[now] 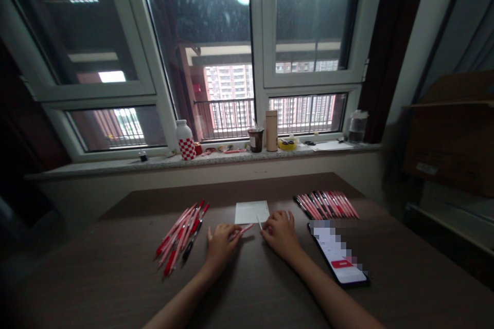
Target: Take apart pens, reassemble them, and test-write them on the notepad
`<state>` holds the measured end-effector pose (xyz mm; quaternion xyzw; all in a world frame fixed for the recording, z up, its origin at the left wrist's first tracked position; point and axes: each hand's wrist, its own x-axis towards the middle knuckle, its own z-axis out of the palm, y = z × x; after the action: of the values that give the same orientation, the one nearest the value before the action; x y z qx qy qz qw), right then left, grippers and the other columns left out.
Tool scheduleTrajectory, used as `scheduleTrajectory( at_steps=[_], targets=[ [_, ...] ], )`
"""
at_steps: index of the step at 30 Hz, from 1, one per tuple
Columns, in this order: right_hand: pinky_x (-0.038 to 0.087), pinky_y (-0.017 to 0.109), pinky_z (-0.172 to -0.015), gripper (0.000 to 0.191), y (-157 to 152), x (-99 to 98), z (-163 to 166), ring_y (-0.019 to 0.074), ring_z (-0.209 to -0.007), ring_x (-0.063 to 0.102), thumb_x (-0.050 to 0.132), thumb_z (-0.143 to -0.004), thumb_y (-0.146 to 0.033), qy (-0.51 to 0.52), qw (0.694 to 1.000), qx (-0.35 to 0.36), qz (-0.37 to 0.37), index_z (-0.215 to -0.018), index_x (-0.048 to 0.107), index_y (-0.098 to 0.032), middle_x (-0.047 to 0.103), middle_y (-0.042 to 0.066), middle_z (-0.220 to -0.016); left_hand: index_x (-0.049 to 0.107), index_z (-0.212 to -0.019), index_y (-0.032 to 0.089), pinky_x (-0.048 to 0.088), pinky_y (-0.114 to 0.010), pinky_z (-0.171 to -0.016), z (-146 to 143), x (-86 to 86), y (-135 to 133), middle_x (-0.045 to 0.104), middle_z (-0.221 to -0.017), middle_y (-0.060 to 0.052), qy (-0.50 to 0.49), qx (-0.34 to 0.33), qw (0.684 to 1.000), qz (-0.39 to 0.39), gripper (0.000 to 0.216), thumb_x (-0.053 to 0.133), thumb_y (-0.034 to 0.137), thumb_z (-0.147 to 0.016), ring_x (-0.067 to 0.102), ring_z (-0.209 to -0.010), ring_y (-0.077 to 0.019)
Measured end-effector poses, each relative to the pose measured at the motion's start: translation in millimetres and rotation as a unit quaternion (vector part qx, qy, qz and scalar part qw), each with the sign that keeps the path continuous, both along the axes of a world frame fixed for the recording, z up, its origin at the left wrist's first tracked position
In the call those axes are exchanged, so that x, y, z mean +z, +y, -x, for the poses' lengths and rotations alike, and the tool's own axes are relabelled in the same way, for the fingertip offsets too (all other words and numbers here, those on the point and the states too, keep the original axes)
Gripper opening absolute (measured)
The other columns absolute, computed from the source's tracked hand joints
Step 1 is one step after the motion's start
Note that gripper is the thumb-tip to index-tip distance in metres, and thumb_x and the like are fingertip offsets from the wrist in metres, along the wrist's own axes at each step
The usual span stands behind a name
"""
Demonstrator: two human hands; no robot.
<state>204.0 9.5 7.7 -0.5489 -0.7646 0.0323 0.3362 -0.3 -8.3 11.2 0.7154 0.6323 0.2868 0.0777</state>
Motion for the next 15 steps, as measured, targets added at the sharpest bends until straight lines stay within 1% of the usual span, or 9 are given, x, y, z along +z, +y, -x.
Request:
scheduleTrajectory(
  at_steps=[4,8,15],
  targets=[
    [0.013,0.051,-0.106,0.012,-1.6,0.8,0.4,0.0247,-0.104,0.048,0.068,-0.072,-0.036,-0.02,1.0,-0.004,0.018,-0.072,0.069,-0.025,0.062,0.003,-0.093,0.069,-0.087,0.031,0.01,-0.063,-0.106,-0.6,-0.3,-0.2,0.067,-0.094,-0.001,0.005,-0.003,1.0,0.003,0.02,0.052,0.041,-0.086,0.054,-0.103,-0.0221],
    [0.009,0.053,-0.107,0.014,-3.1,1.7,0.8,0.0254,-0.107,0.046,0.07,-0.07,-0.038,-0.03,0.999,-0.003,0.029,-0.071,0.069,-0.025,0.062,0.003,-0.095,0.07,-0.087,0.031,0.011,-0.064,-0.106,-0.1,-0.8,-0.5,0.066,-0.094,-0.002,0.005,-0.009,1.0,-0.001,0.026,0.05,0.047,-0.086,0.053,-0.103,-0.0232],
    [0.008,0.053,-0.107,0.016,-2.6,1.0,1.6,0.0251,-0.107,0.045,0.07,-0.069,-0.04,-0.039,0.998,-0.008,0.048,-0.069,0.068,-0.024,0.062,0.002,-0.095,0.071,-0.089,0.033,0.011,-0.064,-0.105,0.3,1.3,-2.4,0.065,-0.092,-0.002,0.0,-0.012,1.0,0.01,0.028,0.048,0.047,-0.086,0.054,-0.101,-0.0224]
  ],
)
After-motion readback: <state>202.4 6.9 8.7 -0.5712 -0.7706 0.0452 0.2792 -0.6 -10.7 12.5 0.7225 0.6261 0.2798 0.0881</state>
